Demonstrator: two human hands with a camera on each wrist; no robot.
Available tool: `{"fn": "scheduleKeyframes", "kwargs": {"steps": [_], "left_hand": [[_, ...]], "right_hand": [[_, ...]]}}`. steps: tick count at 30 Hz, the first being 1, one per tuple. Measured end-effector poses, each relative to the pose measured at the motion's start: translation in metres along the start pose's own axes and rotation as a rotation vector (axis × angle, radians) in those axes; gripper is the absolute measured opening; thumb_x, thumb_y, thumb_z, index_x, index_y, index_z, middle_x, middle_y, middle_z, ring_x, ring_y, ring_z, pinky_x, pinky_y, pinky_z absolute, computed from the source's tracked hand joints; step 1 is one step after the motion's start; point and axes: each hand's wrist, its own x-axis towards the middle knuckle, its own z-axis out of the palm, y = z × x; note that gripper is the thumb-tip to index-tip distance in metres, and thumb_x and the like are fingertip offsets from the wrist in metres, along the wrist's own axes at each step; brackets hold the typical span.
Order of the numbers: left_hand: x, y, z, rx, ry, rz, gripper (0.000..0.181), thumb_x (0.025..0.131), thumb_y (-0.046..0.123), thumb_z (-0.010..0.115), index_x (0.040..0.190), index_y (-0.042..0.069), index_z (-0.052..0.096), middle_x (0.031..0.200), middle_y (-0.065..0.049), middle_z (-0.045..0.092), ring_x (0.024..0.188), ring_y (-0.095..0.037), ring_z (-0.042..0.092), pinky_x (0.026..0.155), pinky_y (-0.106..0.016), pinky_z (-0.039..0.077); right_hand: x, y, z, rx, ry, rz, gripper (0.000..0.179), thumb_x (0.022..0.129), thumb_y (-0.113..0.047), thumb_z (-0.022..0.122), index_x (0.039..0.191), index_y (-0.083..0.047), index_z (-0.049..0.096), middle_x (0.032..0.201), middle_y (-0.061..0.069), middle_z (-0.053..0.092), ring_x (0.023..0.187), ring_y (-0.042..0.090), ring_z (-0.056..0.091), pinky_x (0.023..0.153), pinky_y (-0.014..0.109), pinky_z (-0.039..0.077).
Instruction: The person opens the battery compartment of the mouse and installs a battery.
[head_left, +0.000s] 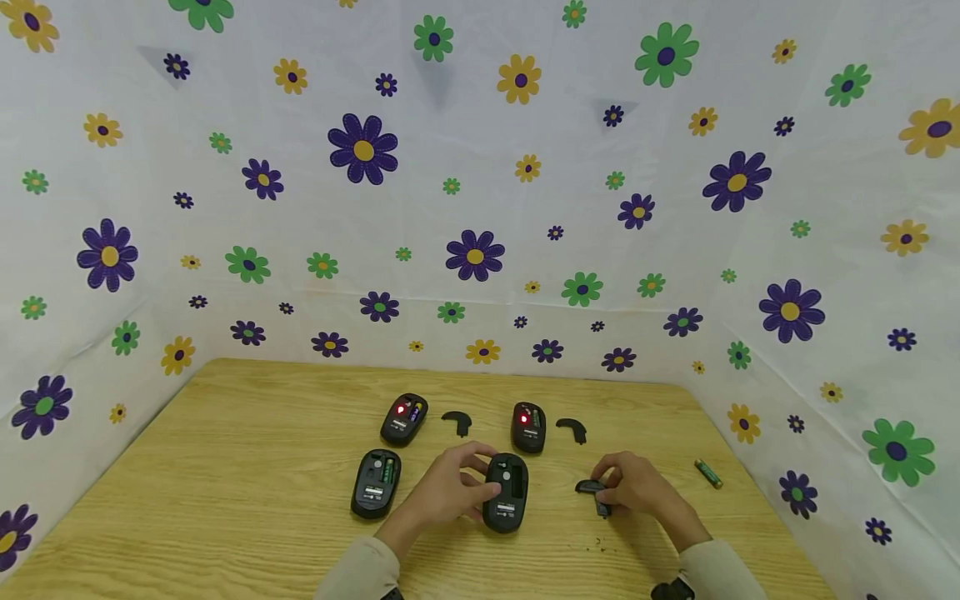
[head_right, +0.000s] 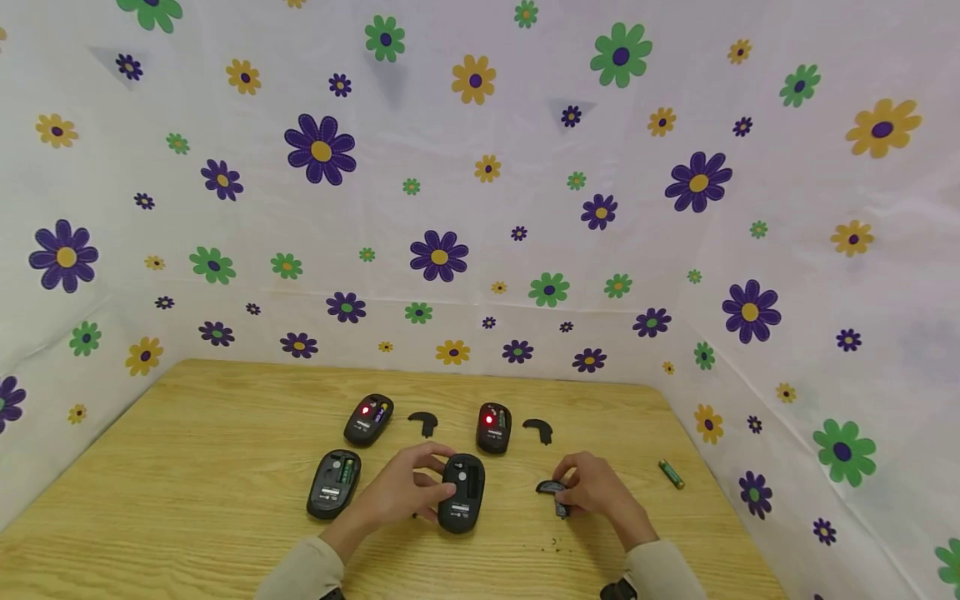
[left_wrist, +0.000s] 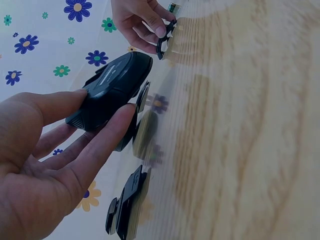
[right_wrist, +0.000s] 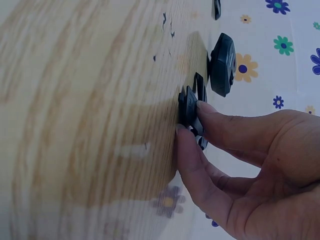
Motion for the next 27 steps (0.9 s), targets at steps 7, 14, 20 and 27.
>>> {"fn": "scheduleKeyframes", "kwargs": {"steps": [7,14,20,27], "left_hand": [[-0.0015,-0.0001,-0.0007,0.010,0.006,0.001,0.049,0.093,0.007,0.076,0.139,0.009,0.059,0.118,-0.017,0.065,0.089,-0.021,0.073,0.061,-0.041,0.066],[-0.0013,-0.0008,-0.0012,0.006,0.000,0.003,0.048,0.094,0.007,0.076,0.139,0.008,0.059,0.118,-0.017,0.065,0.089,-0.020,0.073,0.062,-0.040,0.066],[-0.0002,-0.0012,-0.0009,-0.004,-0.008,0.004,0.048,0.094,0.007,0.075,0.139,0.008,0.059,0.117,-0.017,0.065,0.089,-0.021,0.073,0.062,-0.040,0.066],[-0.0005,-0.0007,-0.0006,0.001,-0.006,0.004,0.048,0.094,0.007,0.075,0.139,0.009,0.059,0.117,-0.017,0.065,0.089,-0.020,0.073,0.062,-0.040,0.066]], "right_hand": [[-0.0008,-0.0016,-0.0001,-0.012,-0.004,-0.004,0.020,0.087,0.007,0.075,0.106,0.002,0.071,0.085,0.013,0.068,0.070,0.018,0.069,0.060,0.034,0.064],[-0.0011,-0.0018,-0.0008,-0.012,-0.019,-0.025,0.020,0.088,0.006,0.075,0.107,0.003,0.070,0.086,0.013,0.068,0.072,0.018,0.068,0.061,0.035,0.064],[-0.0018,-0.0003,-0.0007,-0.010,-0.028,-0.040,0.021,0.087,0.006,0.076,0.106,0.002,0.070,0.084,0.011,0.066,0.070,0.018,0.067,0.060,0.034,0.064],[-0.0018,0.0001,-0.0011,-0.002,-0.038,-0.049,0.021,0.086,0.007,0.076,0.105,0.002,0.070,0.081,0.010,0.063,0.067,0.018,0.066,0.060,0.035,0.064]]}}
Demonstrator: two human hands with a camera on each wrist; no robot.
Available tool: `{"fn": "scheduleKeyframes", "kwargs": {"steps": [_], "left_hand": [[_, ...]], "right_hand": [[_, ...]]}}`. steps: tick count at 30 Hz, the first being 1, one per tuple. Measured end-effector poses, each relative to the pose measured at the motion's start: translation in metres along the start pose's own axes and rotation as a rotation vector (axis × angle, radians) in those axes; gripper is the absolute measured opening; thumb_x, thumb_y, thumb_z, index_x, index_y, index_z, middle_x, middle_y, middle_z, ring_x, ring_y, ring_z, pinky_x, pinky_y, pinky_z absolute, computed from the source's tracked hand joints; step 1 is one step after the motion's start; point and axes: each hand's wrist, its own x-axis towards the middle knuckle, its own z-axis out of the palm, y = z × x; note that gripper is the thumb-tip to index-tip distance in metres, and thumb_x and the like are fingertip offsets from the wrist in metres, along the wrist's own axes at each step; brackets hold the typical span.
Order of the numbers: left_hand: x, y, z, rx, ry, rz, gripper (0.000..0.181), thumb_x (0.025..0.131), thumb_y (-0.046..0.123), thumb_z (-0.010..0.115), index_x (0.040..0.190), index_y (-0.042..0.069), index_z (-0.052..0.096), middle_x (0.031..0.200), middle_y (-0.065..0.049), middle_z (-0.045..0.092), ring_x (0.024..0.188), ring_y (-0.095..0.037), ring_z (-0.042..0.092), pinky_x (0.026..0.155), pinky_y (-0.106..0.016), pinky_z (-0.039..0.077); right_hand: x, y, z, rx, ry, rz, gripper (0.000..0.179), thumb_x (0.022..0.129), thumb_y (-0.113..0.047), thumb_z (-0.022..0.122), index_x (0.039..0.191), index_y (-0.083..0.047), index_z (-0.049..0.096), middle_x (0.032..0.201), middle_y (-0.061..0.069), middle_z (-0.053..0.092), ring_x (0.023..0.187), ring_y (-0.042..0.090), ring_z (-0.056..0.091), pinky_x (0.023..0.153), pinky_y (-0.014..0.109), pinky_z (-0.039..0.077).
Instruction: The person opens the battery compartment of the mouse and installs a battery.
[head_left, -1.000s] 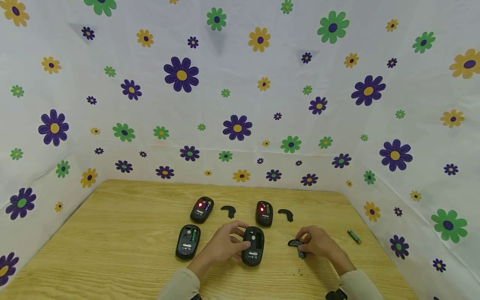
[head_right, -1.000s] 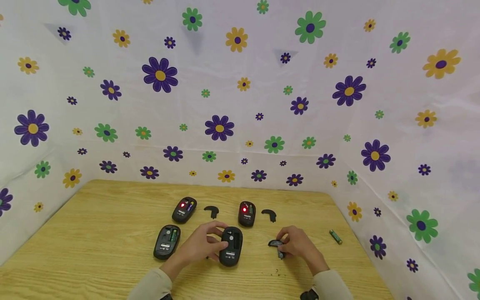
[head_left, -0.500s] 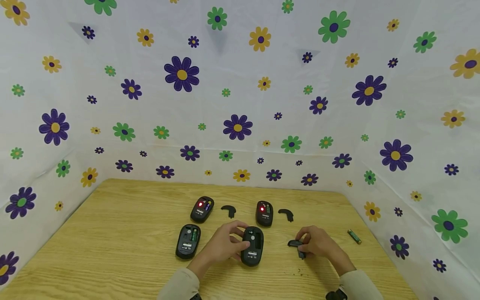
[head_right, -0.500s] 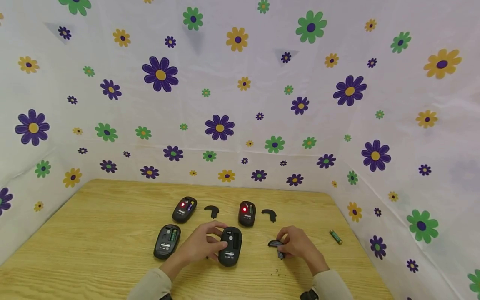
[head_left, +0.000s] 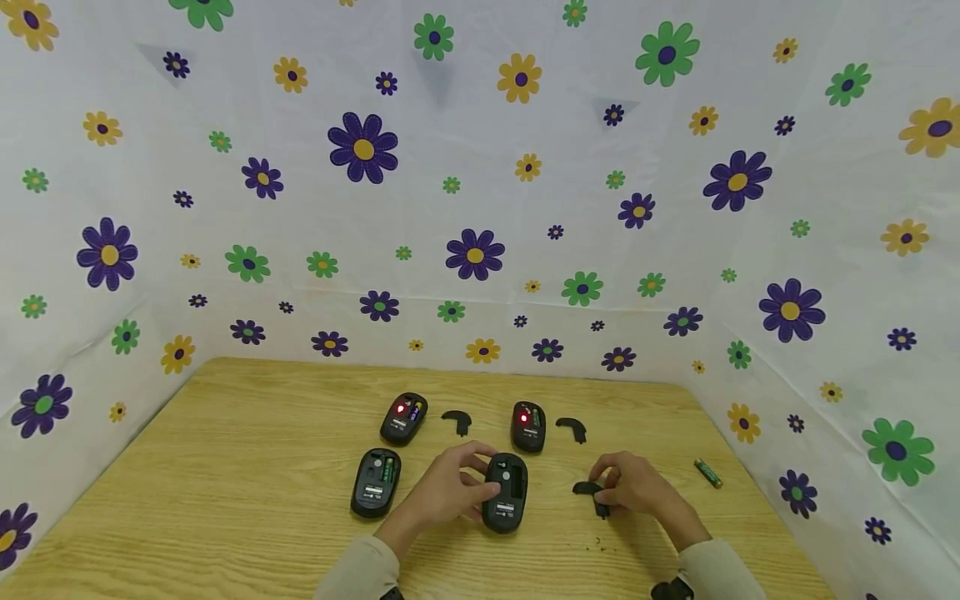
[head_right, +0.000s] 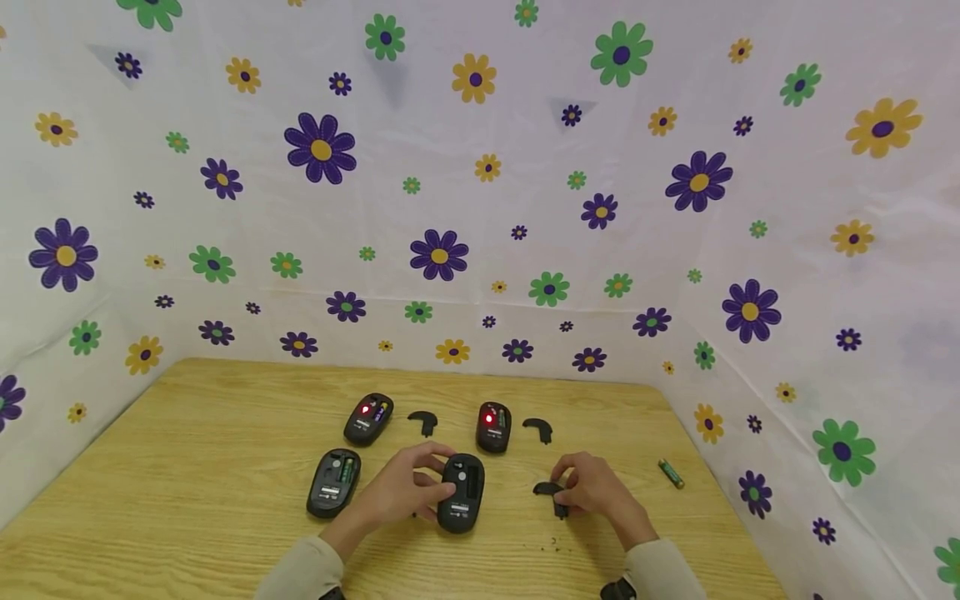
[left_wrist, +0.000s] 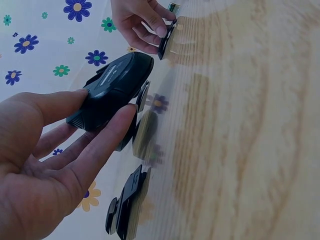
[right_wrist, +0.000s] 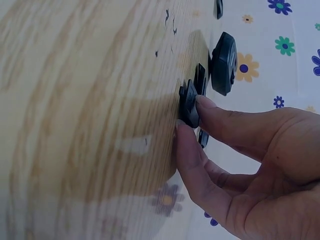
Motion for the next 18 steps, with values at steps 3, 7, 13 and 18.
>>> {"fn": "scheduleKeyframes", "kwargs": {"steps": [3,7,13,18], "left_hand": [[0.000,0.000,0.000,-0.006,-0.001,0.000,0.048,0.094,0.007,0.075,0.139,0.008,0.059,0.117,-0.017,0.065,0.089,-0.020,0.073,0.062,-0.041,0.066],[0.000,-0.001,0.000,-0.005,-0.002,0.003,0.048,0.094,0.007,0.075,0.139,0.008,0.059,0.117,-0.017,0.065,0.089,-0.021,0.074,0.062,-0.040,0.066],[0.000,-0.001,-0.001,-0.003,0.001,0.005,0.048,0.094,0.008,0.075,0.139,0.008,0.059,0.117,-0.017,0.065,0.089,-0.020,0.073,0.062,-0.041,0.066],[-0.002,0.001,-0.002,0.007,0.013,-0.002,0.049,0.093,0.008,0.076,0.139,0.008,0.059,0.119,-0.018,0.065,0.089,-0.021,0.073,0.062,-0.041,0.066]], "right_hand": [[0.000,0.000,0.000,0.008,-0.006,-0.003,0.021,0.086,0.007,0.076,0.106,0.003,0.070,0.081,0.011,0.063,0.067,0.018,0.065,0.060,0.035,0.065],[0.001,0.000,-0.001,0.013,-0.009,-0.003,0.021,0.086,0.007,0.076,0.106,0.003,0.070,0.081,0.011,0.063,0.067,0.018,0.065,0.060,0.035,0.064],[0.002,0.002,-0.003,-0.033,-0.003,-0.008,0.020,0.087,0.004,0.076,0.106,0.000,0.071,0.082,0.010,0.066,0.069,0.018,0.064,0.061,0.034,0.062],[0.001,0.003,-0.011,-0.109,0.051,0.024,0.020,0.090,-0.003,0.077,0.109,-0.003,0.074,0.087,0.009,0.069,0.075,0.018,0.065,0.064,0.036,0.059]]}}
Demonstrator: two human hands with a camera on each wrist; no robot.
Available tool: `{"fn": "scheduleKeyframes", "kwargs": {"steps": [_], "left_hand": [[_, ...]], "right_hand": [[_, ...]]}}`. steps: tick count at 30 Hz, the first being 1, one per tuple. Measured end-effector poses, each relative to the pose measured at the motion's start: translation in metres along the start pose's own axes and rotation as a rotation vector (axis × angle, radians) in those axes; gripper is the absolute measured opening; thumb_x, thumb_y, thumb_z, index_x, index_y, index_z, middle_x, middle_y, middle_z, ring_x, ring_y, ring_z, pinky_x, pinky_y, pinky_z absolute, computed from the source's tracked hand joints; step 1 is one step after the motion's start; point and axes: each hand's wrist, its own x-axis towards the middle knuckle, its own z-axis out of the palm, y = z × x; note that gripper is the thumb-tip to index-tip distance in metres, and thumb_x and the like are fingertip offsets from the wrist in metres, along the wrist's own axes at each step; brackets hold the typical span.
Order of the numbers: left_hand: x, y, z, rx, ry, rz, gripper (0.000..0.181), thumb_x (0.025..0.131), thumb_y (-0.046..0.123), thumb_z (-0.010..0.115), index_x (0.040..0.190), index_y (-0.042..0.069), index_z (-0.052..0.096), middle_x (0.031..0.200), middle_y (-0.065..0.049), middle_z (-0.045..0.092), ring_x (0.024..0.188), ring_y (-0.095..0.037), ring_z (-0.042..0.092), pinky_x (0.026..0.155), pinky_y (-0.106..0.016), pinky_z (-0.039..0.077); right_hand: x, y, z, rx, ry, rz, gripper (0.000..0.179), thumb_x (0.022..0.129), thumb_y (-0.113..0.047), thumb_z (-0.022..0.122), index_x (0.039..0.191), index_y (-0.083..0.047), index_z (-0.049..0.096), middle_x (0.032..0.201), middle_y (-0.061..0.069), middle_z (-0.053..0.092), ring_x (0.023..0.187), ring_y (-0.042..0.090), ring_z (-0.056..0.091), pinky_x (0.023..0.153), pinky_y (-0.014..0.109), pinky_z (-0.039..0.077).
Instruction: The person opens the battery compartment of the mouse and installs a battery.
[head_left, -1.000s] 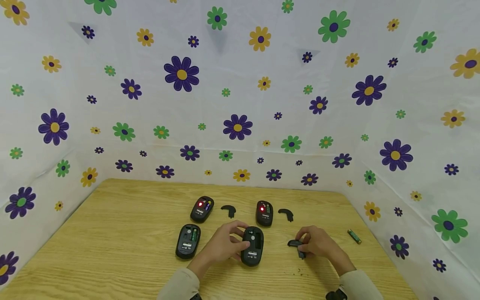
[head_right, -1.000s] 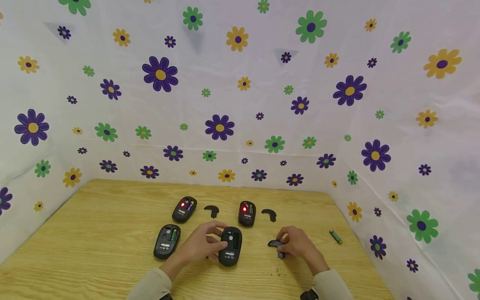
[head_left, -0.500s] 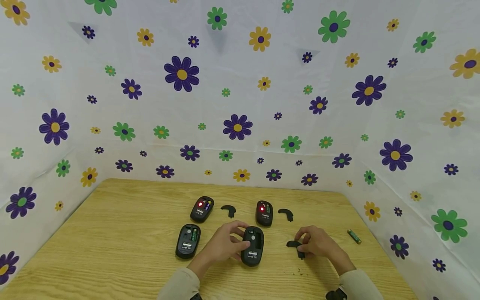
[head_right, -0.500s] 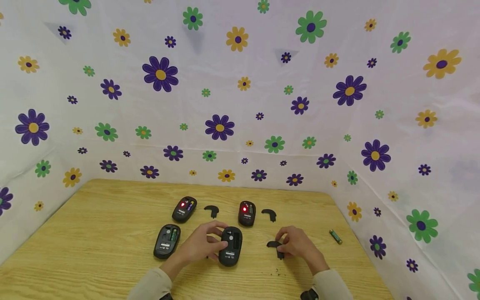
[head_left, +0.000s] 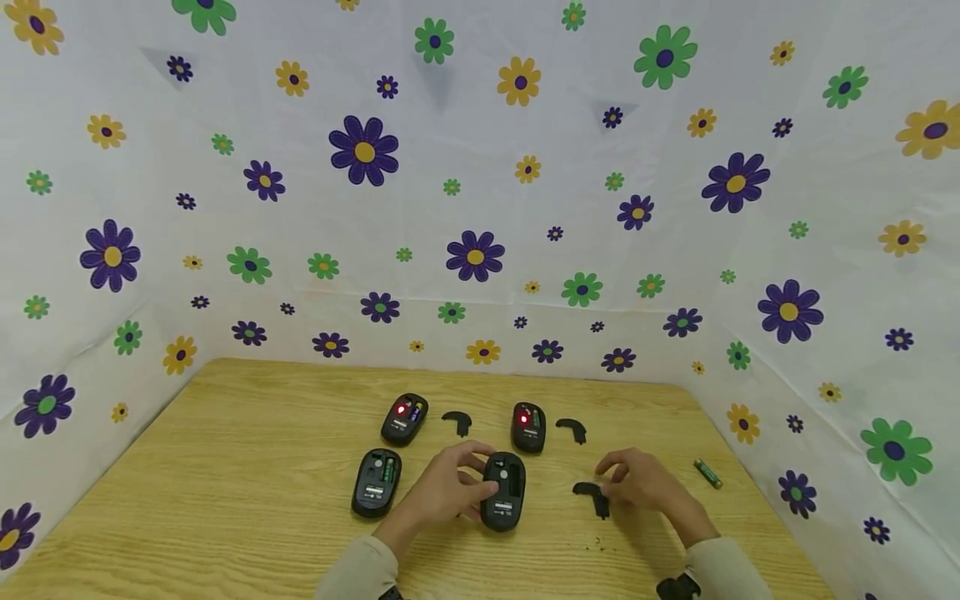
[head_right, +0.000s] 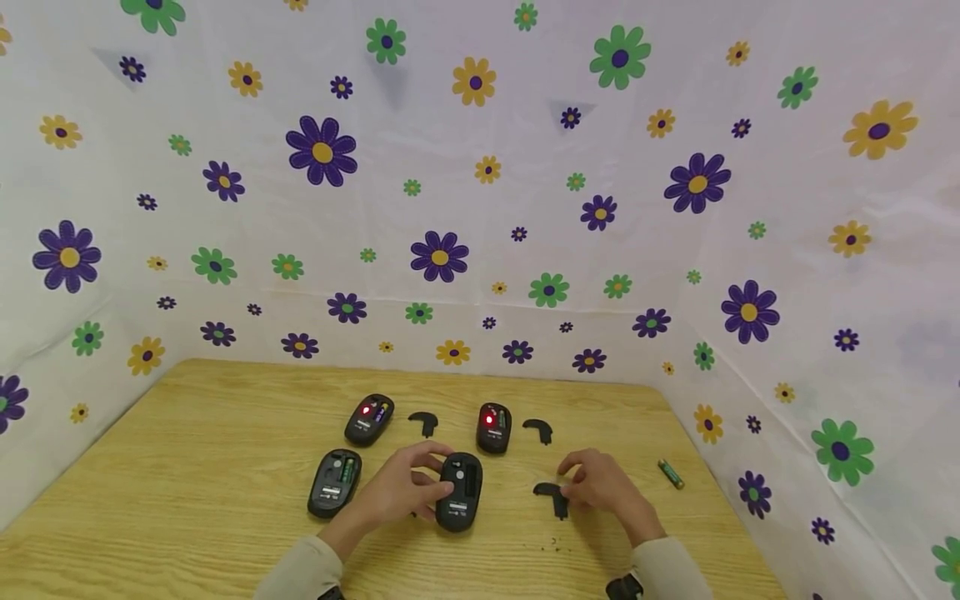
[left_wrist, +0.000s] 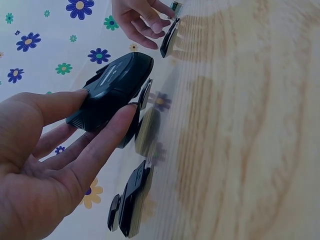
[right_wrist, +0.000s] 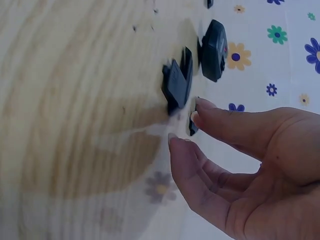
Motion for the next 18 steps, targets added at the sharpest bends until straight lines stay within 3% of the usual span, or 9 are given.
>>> {"fn": "scheduleKeyframes", "kwargs": {"steps": [5,13,18], "left_hand": [[-0.001,0.001,-0.001,0.016,0.003,-0.008,0.049,0.093,0.007,0.076,0.139,0.008,0.059,0.119,-0.019,0.065,0.089,-0.022,0.074,0.062,-0.041,0.066],[-0.002,-0.002,-0.003,0.027,0.007,-0.009,0.049,0.093,0.007,0.076,0.139,0.008,0.059,0.118,-0.018,0.065,0.089,-0.022,0.075,0.060,-0.040,0.066],[-0.002,-0.002,-0.005,0.023,0.006,-0.008,0.049,0.093,0.008,0.076,0.139,0.008,0.058,0.118,-0.018,0.065,0.089,-0.021,0.074,0.060,-0.040,0.066]], "right_hand": [[-0.004,0.008,-0.013,0.021,0.036,-0.016,0.021,0.091,0.000,0.073,0.112,0.003,0.072,0.087,0.012,0.065,0.070,0.022,0.068,0.062,0.040,0.064],[-0.009,0.023,-0.045,-0.158,0.119,-0.072,0.020,0.090,-0.001,0.074,0.110,0.003,0.073,0.086,0.013,0.067,0.068,0.020,0.062,0.060,0.037,0.056],[-0.013,0.033,-0.060,-0.205,0.128,-0.034,0.022,0.090,-0.002,0.074,0.110,0.004,0.072,0.089,0.015,0.068,0.075,0.023,0.063,0.064,0.041,0.057]]}}
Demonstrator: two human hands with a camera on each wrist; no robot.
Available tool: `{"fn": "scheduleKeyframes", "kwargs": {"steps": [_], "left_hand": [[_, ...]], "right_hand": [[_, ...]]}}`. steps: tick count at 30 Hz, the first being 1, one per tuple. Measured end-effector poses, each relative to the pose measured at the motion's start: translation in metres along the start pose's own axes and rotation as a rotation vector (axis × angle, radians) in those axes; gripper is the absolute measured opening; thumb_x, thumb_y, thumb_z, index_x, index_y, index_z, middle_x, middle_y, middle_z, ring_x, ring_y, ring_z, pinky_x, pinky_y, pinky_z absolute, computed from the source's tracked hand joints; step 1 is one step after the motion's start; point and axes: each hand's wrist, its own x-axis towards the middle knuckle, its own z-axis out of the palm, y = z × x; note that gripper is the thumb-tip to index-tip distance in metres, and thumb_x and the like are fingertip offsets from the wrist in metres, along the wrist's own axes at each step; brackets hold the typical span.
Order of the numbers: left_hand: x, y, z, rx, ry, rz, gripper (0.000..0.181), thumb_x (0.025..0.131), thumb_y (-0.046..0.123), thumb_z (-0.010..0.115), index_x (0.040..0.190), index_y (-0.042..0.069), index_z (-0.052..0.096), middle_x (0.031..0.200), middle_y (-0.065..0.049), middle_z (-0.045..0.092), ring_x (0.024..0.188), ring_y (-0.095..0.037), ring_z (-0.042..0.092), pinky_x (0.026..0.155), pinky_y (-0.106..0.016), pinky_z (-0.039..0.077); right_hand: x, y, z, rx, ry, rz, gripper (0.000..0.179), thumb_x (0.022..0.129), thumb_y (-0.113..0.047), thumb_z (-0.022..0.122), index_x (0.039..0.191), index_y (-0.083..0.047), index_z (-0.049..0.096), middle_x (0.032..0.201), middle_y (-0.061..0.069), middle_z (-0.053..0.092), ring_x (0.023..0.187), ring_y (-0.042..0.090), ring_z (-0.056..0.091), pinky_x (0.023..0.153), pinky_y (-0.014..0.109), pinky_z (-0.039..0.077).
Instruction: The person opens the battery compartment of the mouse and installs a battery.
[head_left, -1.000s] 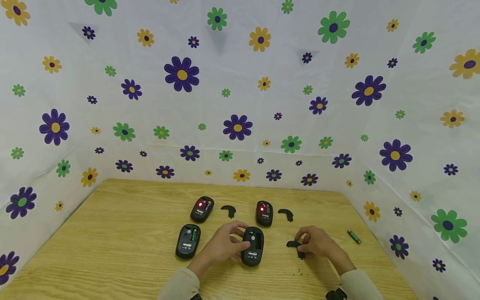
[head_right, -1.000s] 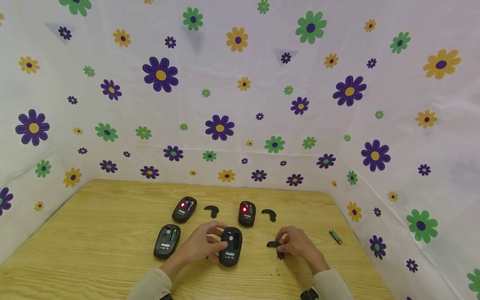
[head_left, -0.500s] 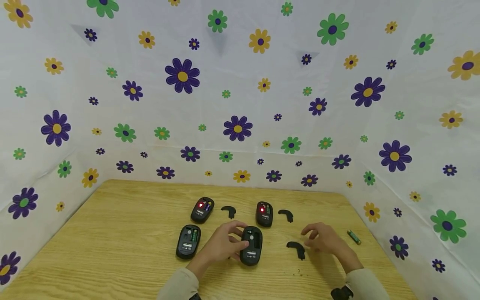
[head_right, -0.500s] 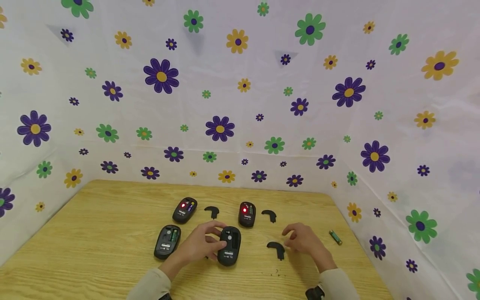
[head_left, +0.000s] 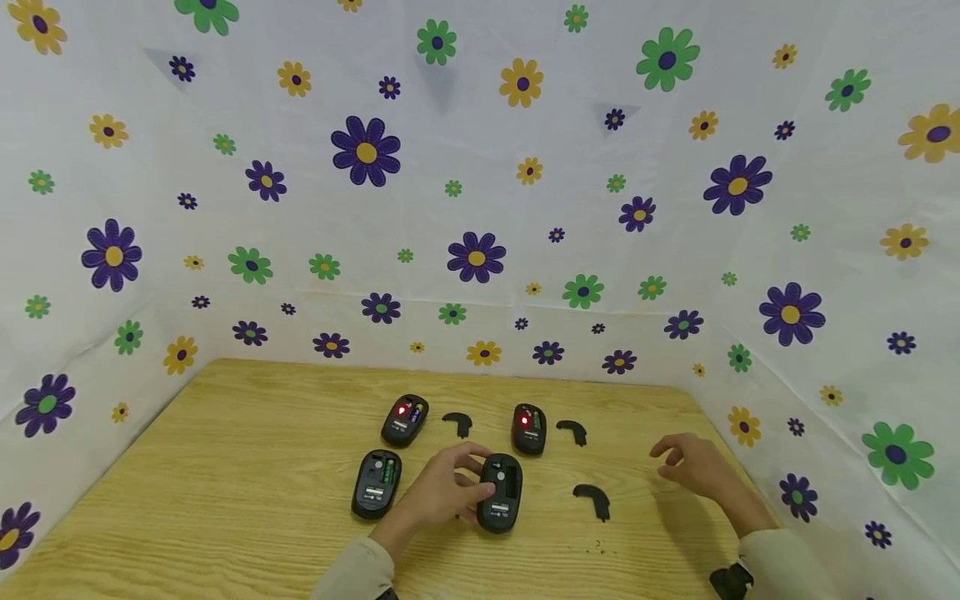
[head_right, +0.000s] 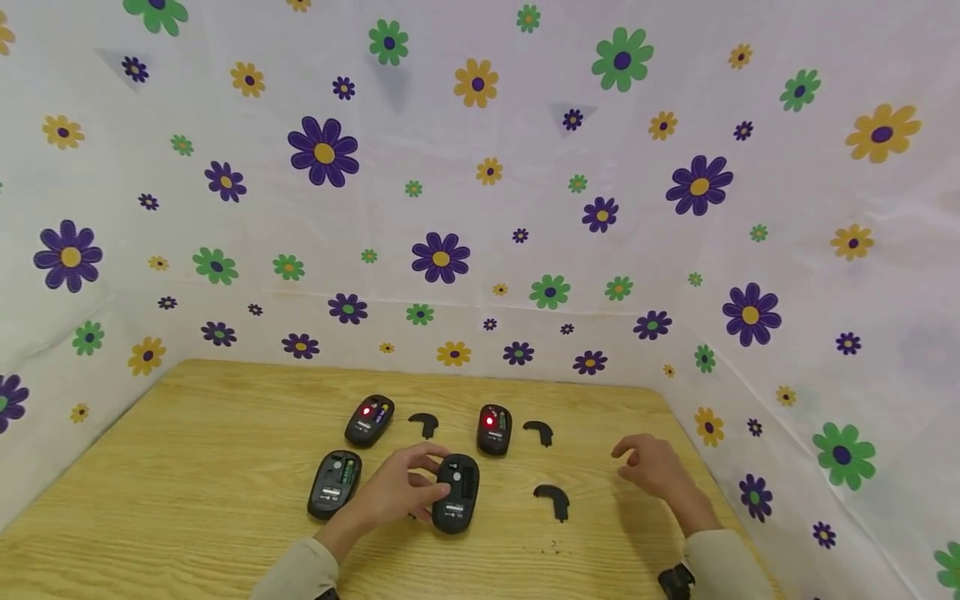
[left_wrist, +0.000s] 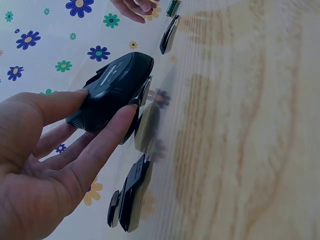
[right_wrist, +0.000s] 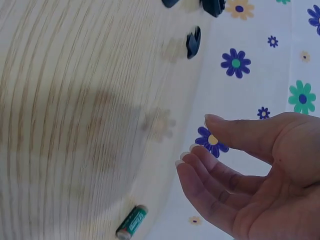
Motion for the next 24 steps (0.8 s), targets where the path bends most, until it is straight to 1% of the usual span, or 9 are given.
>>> {"fn": "scheduleKeyframes", "kwargs": {"steps": [3,8,15,19,24], "left_hand": [[0.000,0.000,0.000,-0.001,0.000,0.001,0.050,0.093,0.008,0.076,0.140,0.008,0.058,0.118,-0.018,0.065,0.088,-0.021,0.074,0.060,-0.040,0.066],[0.000,0.001,0.000,-0.005,-0.009,0.002,0.050,0.093,0.007,0.076,0.139,0.008,0.058,0.118,-0.018,0.065,0.088,-0.021,0.074,0.060,-0.041,0.066],[0.000,0.001,0.001,0.000,-0.013,0.006,0.049,0.093,0.007,0.076,0.139,0.008,0.059,0.118,-0.019,0.065,0.090,-0.022,0.074,0.061,-0.041,0.066],[0.000,0.000,0.000,-0.001,-0.011,-0.001,0.049,0.094,0.008,0.076,0.139,0.008,0.058,0.118,-0.018,0.065,0.089,-0.021,0.074,0.060,-0.040,0.066],[0.000,0.000,0.000,-0.007,-0.015,-0.002,0.049,0.094,0.008,0.076,0.140,0.008,0.058,0.119,-0.018,0.065,0.090,-0.022,0.074,0.060,-0.040,0.066]], "right_hand": [[-0.001,0.009,-0.004,-0.020,0.004,0.021,0.022,0.089,-0.002,0.074,0.110,0.004,0.071,0.091,0.016,0.068,0.079,0.026,0.064,0.066,0.042,0.058],[-0.002,0.022,-0.007,-0.035,0.030,0.030,0.023,0.088,-0.002,0.075,0.109,0.005,0.071,0.091,0.018,0.069,0.082,0.030,0.065,0.067,0.045,0.057],[-0.001,0.039,-0.004,-0.060,0.039,0.059,0.022,0.087,-0.001,0.075,0.107,0.006,0.071,0.090,0.021,0.069,0.082,0.033,0.065,0.067,0.047,0.058],[0.001,0.047,-0.003,-0.065,0.035,0.086,0.023,0.087,0.000,0.073,0.109,0.007,0.070,0.091,0.023,0.069,0.081,0.031,0.066,0.066,0.045,0.058],[0.003,0.054,-0.003,-0.057,0.040,0.099,0.025,0.086,0.001,0.071,0.110,0.009,0.069,0.091,0.023,0.068,0.078,0.030,0.065,0.064,0.043,0.058]]}}
